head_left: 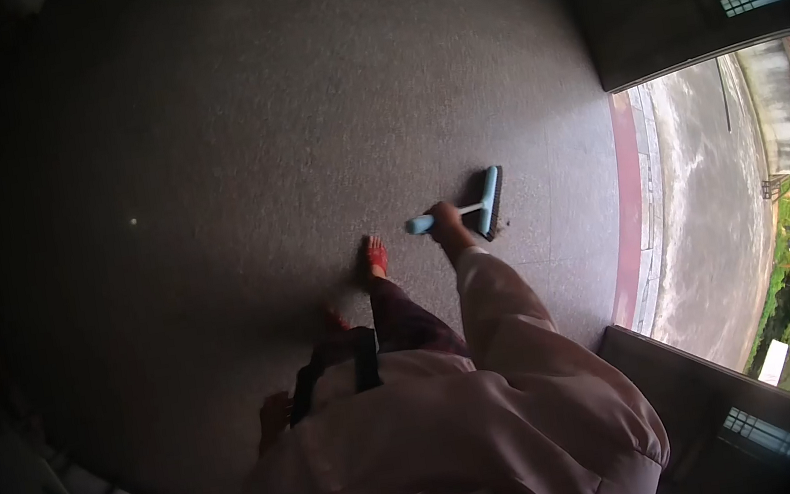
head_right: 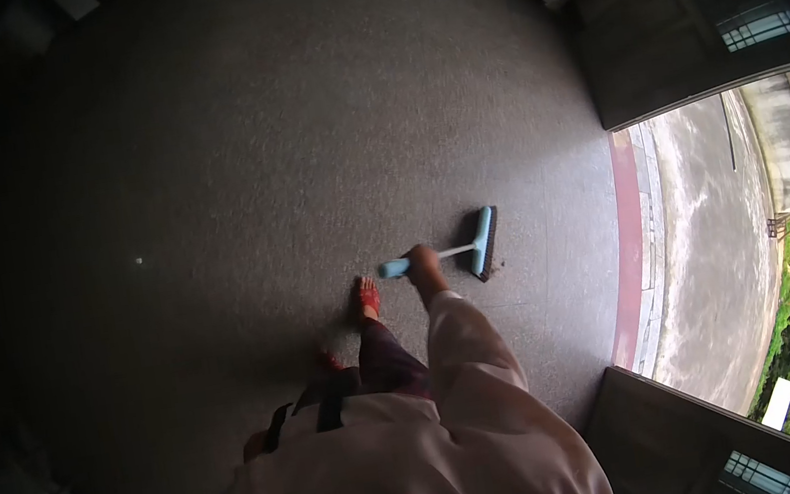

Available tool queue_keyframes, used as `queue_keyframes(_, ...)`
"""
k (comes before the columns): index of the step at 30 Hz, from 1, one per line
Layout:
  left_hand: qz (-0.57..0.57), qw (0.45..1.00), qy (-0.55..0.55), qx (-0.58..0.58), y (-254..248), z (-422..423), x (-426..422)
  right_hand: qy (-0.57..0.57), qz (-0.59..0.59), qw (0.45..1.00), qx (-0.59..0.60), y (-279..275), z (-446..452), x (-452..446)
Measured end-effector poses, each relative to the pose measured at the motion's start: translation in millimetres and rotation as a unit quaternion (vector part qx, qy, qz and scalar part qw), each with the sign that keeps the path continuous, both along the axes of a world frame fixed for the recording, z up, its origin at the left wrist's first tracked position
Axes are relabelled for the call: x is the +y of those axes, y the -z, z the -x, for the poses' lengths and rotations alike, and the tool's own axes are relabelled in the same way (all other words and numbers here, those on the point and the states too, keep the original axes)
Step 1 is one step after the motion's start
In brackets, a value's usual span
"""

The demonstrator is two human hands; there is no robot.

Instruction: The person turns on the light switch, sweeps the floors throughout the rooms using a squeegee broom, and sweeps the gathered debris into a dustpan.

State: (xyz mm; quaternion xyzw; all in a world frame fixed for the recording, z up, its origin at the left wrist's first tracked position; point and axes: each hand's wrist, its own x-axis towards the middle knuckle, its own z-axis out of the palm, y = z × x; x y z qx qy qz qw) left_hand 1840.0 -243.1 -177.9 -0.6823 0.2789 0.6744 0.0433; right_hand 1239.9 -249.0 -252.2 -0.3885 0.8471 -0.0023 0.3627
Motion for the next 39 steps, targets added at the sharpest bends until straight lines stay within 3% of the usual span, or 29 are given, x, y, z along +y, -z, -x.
queue_keyframes(1,0.005,0.999,0.022,-0.033,1.9,10.6,-0.9,-0.097,-0.048,0.992,0.062,-6.6,-26.5,-42.0)
queue_keyframes(2,0.014,0.998,0.034,-0.056,-11.6,30.8,-6.6,-0.112,-0.054,0.986,0.108,5.4,-53.5,-71.4)
queue_keyframes(3,0.023,0.995,0.047,-0.079,-45.1,62.6,-18.6,-0.133,-0.113,0.983,0.052,-17.3,-78.0,-109.2)
queue_keyframes(4,0.032,0.992,0.063,-0.102,-65.5,87.1,-25.8,-0.194,-0.128,0.97,0.075,-3.0,-103.0,-134.0)
queue_keyframes(5,0.06,0.986,0.103,-0.113,-69.8,99.0,-27.7,-0.354,-0.106,0.924,0.096,-39.5,-122.9,-153.7)
queue_keyframes(7,0.117,0.967,0.185,-0.135,-72.4,118.4,-32.6,-0.434,-0.081,0.894,0.071,-5.0,-169.6,-184.7)
queue_keyframes(8,0.196,0.922,0.314,-0.117,-48.8,105.7,-27.9,-0.507,-0.061,0.856,0.08,-63.7,-176.5,-197.0)
queue_keyframes(10,0.338,0.762,0.548,-0.071,18.0,63.8,-15.2,-0.456,0.03,0.889,0.034,-67.7,-165.7,-213.4)
queue_keyframes(13,0.407,0.761,0.505,0.004,-6.1,81.4,-31.8,-0.368,0.168,0.914,-0.033,-68.8,-151.3,-231.6)
queue_keyframes(15,0.195,0.907,0.37,-0.052,-28.1,116.9,-53.1,-0.304,0.261,0.913,-0.077,-74.1,-139.5,-236.9)
queue_keyframes(16,0.143,0.93,0.332,-0.06,-28.5,123.6,-59.6,-0.17,0.228,0.939,-0.195,-75.2,-118.0,-235.7)
queue_keyframes(18,0.103,0.948,0.294,-0.062,-22.7,127.0,-72.4,0.079,0.245,0.871,-0.419,-56.3,-71.3,-213.6)
queue_keyframes(20,0.115,0.926,0.351,-0.082,-27.3,141.3,-88.1,0.165,0.295,0.788,-0.514,-55.0,-32.4,-173.5)
queue_keyframes(22,0.164,0.87,0.453,-0.1,-33.9,159.3,-102.8,0.231,0.262,0.74,-0.575,-87.9,6.8,-123.1)
queue_keyframes(23,0.214,0.833,0.501,-0.092,-25.7,158.9,-107.3,0.313,0.226,0.674,-0.63,-94.7,19.0,-98.3)
queue_keyframes(25,0.387,0.715,0.582,0.01,45.5,110.0,-110.1,0.439,0.18,0.702,-0.531,-174.8,43.0,-58.5)
queue_keyframes(27,0.175,0.866,0.454,-0.12,-7.5,187.5,-138.1,0.45,0.215,0.723,-0.479,-156.0,54.3,-12.8)
queue_keyframes(29,0.117,0.88,0.442,-0.131,-19.3,218.1,-157.7,0.573,0.224,0.643,-0.456,-172.2,71.7,9.7)
queue_keyframes(31,0.23,0.795,0.561,-0.025,16.0,205.9,-176.4,0.593,0.217,0.694,-0.346,-167.9,96.1,18.7)
queue_keyframes(33,0.241,0.797,0.554,0.0,28.2,219.3,-195.7,0.632,0.266,0.666,-0.293,-152.0,130.7,23.9)
queue_keyframes(37,0.254,0.776,0.578,0.01,21.9,270.1,-250.8,0.657,0.262,0.685,-0.173,-109.6,248.7,32.6)
queue_keyframes(39,0.293,0.741,0.604,0.019,36.9,275.8,-283.4,0.69,0.25,0.653,-0.189,-105.8,308.9,28.7)
